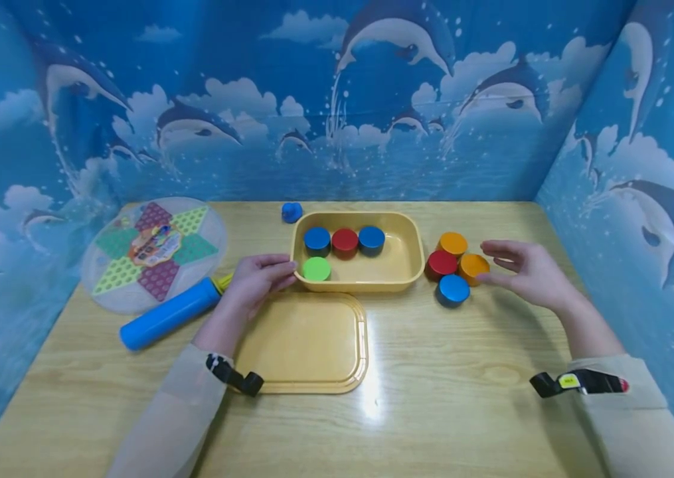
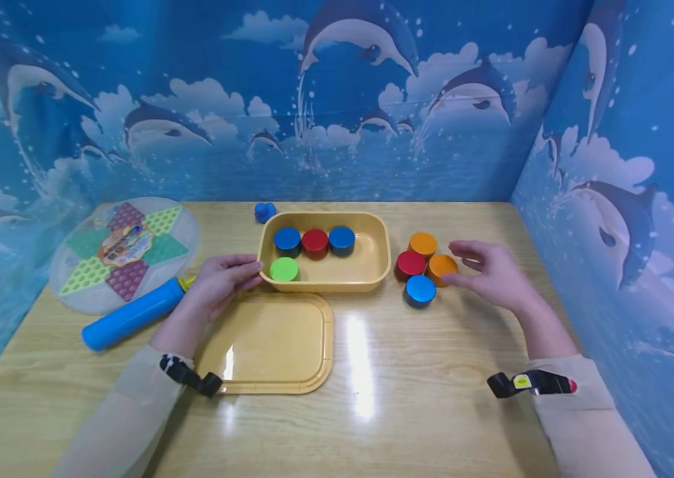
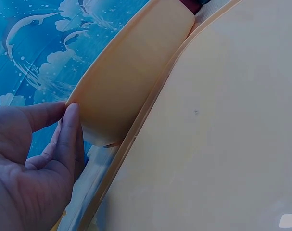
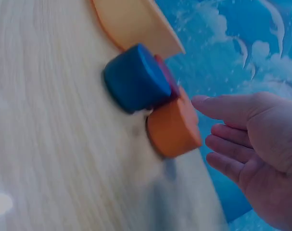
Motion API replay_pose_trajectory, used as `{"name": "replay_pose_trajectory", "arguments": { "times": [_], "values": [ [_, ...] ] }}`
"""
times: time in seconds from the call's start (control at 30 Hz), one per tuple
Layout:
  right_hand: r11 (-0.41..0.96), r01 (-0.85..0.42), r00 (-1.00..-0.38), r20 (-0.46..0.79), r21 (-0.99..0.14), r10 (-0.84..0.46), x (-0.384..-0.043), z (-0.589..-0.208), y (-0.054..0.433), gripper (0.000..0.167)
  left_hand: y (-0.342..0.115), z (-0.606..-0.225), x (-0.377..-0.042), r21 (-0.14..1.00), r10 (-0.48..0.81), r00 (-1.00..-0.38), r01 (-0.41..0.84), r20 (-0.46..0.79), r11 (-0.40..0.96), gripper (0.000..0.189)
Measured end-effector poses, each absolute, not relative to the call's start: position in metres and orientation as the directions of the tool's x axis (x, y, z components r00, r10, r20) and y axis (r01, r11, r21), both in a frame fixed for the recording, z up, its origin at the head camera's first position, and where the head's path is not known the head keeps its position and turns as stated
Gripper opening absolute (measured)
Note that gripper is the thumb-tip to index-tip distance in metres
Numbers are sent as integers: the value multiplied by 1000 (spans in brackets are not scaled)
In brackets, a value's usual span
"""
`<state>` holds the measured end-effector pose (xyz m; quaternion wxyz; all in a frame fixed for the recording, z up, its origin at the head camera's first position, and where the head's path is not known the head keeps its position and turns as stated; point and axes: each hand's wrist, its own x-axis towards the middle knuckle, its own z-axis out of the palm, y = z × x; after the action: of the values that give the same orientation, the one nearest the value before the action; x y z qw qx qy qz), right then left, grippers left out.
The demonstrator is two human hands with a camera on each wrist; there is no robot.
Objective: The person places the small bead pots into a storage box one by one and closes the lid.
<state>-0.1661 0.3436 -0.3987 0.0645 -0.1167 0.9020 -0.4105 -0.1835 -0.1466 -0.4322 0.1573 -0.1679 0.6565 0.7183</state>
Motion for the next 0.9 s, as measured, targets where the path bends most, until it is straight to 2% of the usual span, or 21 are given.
{"name": "replay_pose_trajectory", "arguments": {
  "times": [0.37,0.7,0.9],
  "values": [
    [673,-124,-962,-78,-729,-262,-175,-429,350,67,-146,-433,-183,891,5,-896,-443,-444,-98,38],
    [653,-92,-968,-86,-752,-235,-175,-433,348,69,-146,-436,-183,893,8,-899,-437,-438,-109,38],
    [643,-103,-978,-41,-759,-206,-172,-423,353,70,-147,-436,-183,892,3,-898,-438,-440,-112,38]
  ]
}}
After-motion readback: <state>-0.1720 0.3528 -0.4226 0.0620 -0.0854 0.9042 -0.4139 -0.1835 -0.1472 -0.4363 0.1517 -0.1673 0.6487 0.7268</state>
